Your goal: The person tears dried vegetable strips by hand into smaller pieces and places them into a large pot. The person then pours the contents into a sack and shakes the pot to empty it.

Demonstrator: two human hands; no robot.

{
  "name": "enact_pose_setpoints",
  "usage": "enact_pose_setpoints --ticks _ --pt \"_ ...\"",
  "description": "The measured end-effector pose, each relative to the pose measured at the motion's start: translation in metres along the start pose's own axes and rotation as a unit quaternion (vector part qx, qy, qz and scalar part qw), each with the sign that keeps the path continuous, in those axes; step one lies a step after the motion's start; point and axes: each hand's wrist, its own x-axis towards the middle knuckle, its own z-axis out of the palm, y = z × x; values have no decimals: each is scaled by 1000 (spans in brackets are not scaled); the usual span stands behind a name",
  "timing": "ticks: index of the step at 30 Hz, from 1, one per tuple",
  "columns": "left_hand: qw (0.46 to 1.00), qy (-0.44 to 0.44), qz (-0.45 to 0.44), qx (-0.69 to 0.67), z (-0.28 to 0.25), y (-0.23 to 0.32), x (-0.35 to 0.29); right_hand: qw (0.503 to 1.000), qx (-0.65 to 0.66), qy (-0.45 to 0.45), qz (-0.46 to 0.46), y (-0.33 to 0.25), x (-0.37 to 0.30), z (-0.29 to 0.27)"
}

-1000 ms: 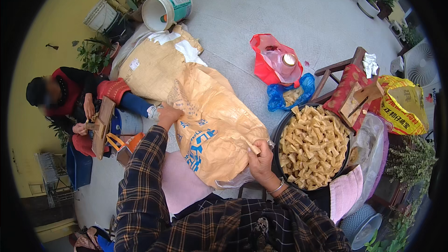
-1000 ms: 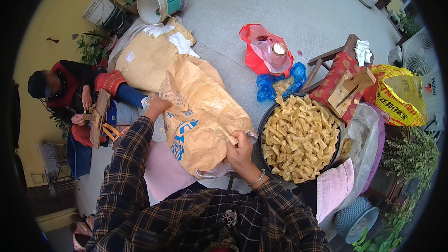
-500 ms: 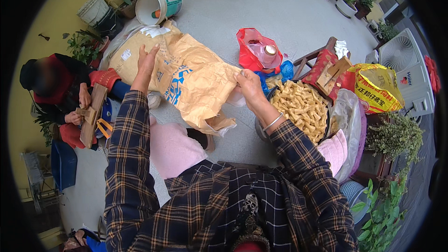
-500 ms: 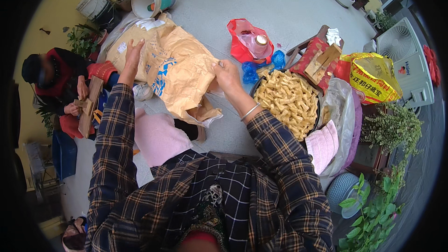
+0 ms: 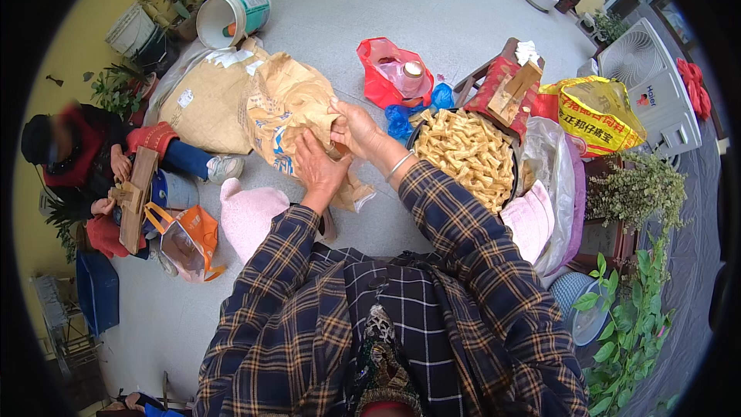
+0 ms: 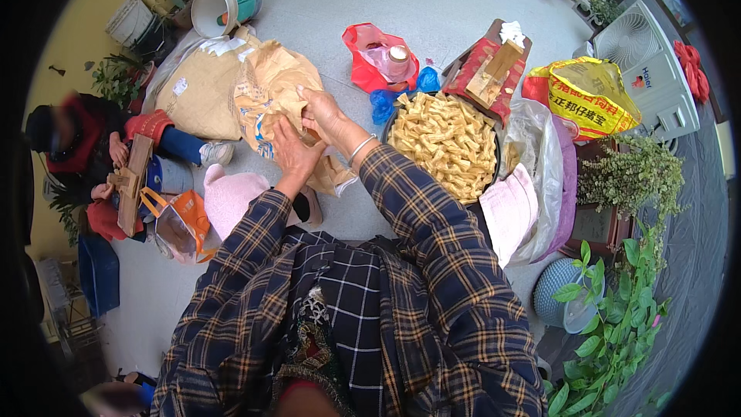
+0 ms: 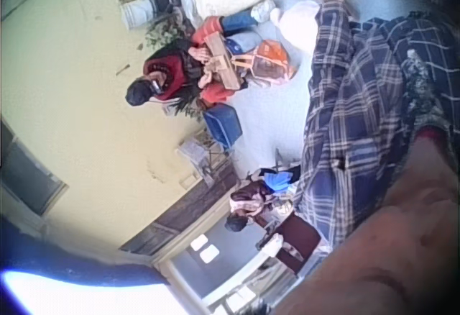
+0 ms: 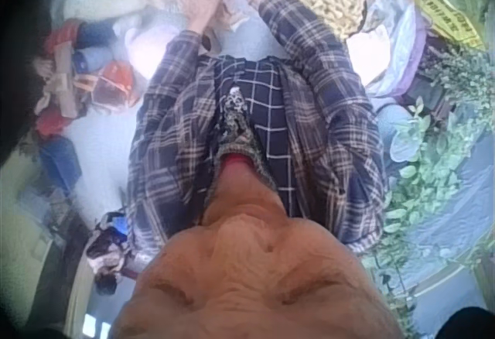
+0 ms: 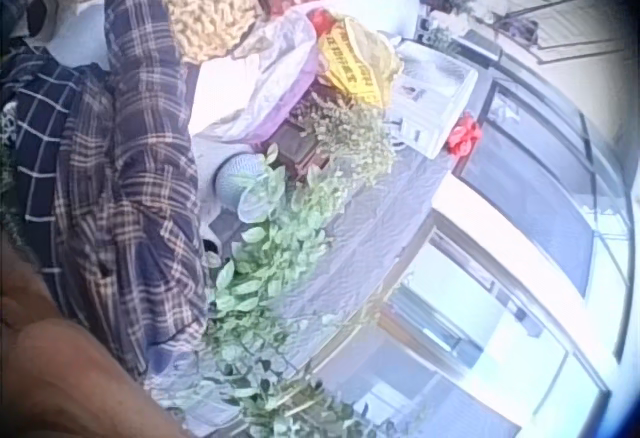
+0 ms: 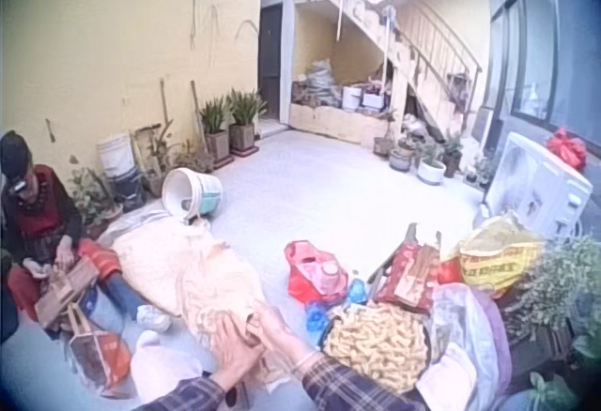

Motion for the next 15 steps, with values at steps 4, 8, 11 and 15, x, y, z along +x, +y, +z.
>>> enact_pose_setpoints --ticks 4,8,11,15 --pt "995 -40 -29 -84 8 -17 24 975 -196 90 -42 12 -51 -43" --pt "996 -58 -43 -60 35 -34 18 759 -370 393 -364 -16 -120 -153" --pt "984 -132 -65 -98 65 -6 8 630 -425 566 -320 -39 -173 -246" --pt "924 -325 -107 -169 89 29 4 590 -490 627 -134 -32 -195 -320"
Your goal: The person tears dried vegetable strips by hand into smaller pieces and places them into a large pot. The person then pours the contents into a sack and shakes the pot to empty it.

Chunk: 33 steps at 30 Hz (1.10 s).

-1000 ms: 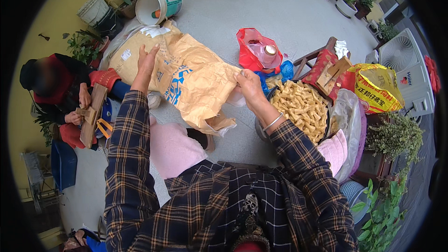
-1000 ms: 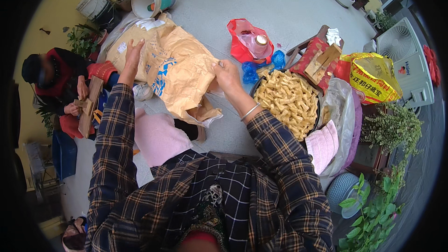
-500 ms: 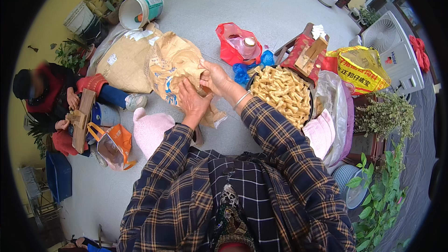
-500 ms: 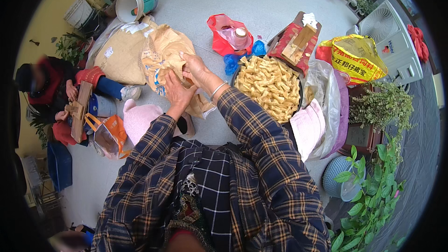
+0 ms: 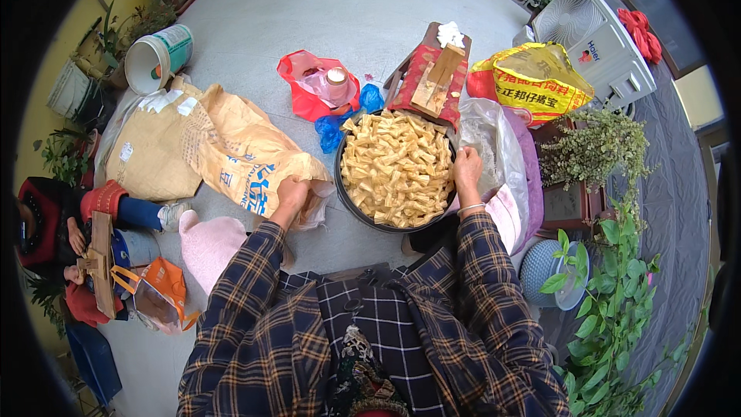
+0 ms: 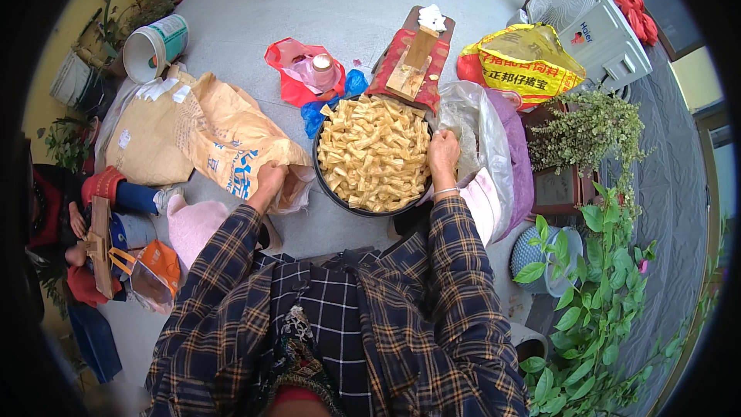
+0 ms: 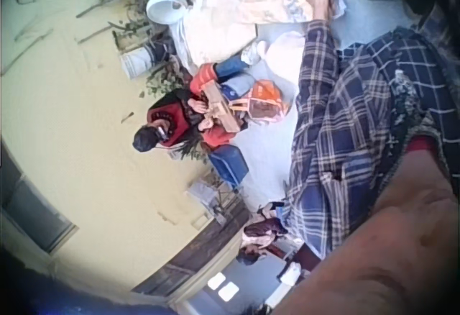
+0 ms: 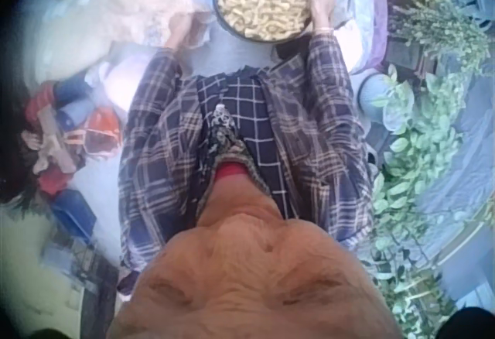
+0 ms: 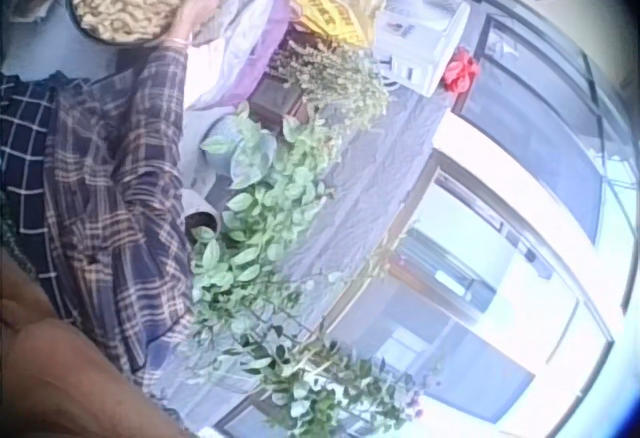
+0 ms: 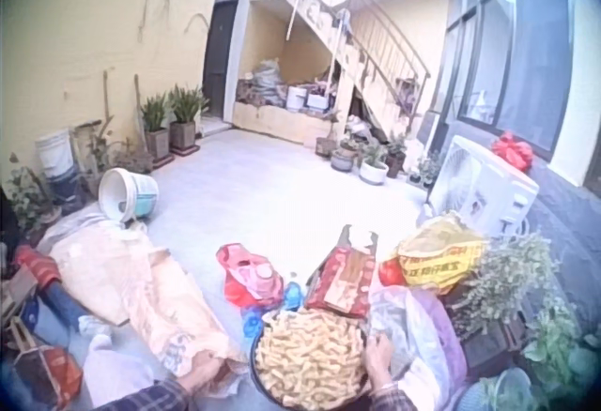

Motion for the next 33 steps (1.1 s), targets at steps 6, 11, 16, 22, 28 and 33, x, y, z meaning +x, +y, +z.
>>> enact_pose_setpoints --ticks 6,11,16,22,28,33 --pt "966 -137 36 -217 34 14 -2 982 61 -123 133 53 32 34" --pt "991 -117 60 -10 28 41 -27 985 2 -169 -26 46 25 46" --pt "991 -93 10 97 46 57 -30 984 -46 -169 -32 45 18 37" --pt "987 -109 16 121 44 58 -27 982 -65 -170 -42 53 10 25" --pt "984 -96 21 146 19 11 -20 971 18 -232 -60 26 -28 25" --pt "992 -57 -13 116 -27 -21 -51 946 27 -315 -69 2 -60 45"
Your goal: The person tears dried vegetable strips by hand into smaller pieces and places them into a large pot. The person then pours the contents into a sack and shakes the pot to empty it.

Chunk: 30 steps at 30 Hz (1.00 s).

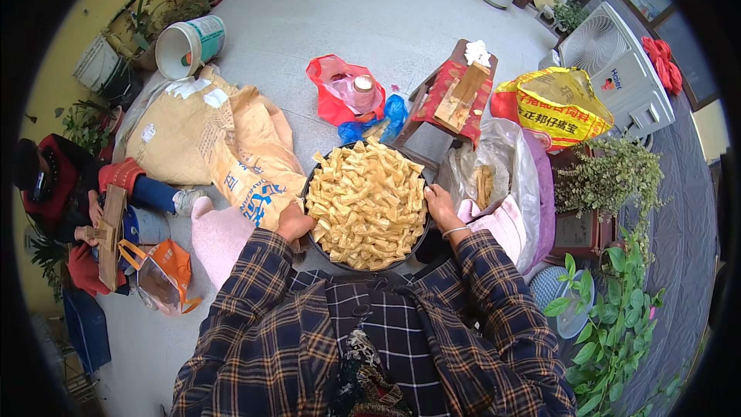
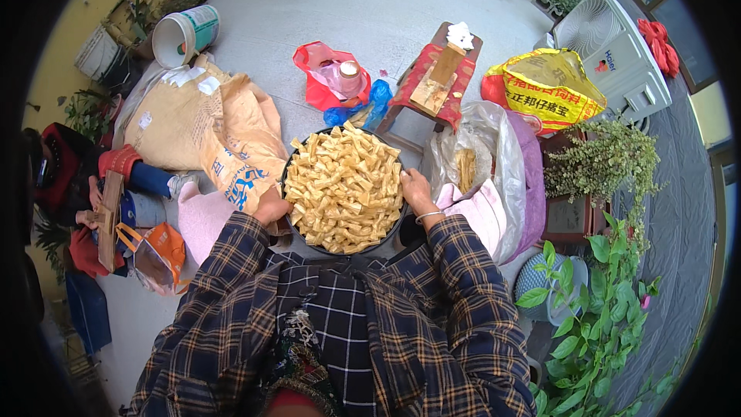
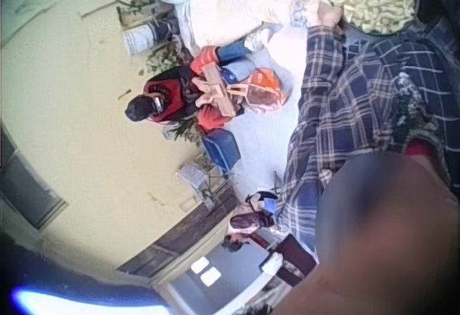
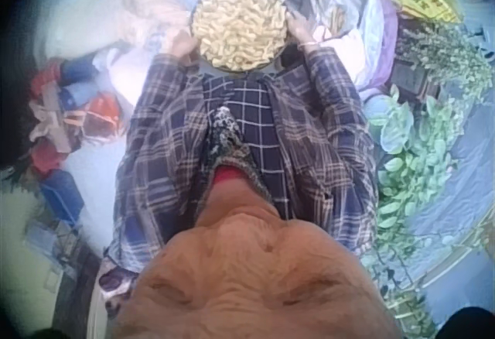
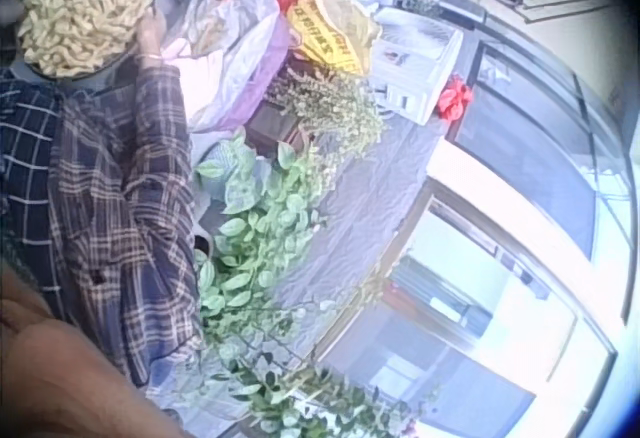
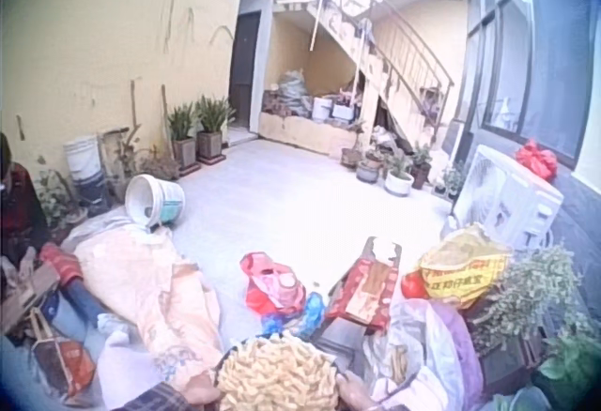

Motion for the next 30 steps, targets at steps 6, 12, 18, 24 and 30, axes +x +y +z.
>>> enact_pose_setpoints --ticks 6,12,18,24,30 --pt "990 55 -106 70 -61 -97 -33 962 208 -176 31 -48 -41 85" --pt "987 28 -159 -10 -92 -101 -66 939 163 -279 117 -77 -52 87" --pt "990 19 -135 19 -73 -113 -50 935 136 -286 158 -50 35 77" --pt "996 -78 -41 -26 -87 -117 -33 943 94 -209 -240 -114 66 107" --pt "995 -83 -40 -29 -68 -144 -18 860 -87 -216 -455 -179 -8 133"
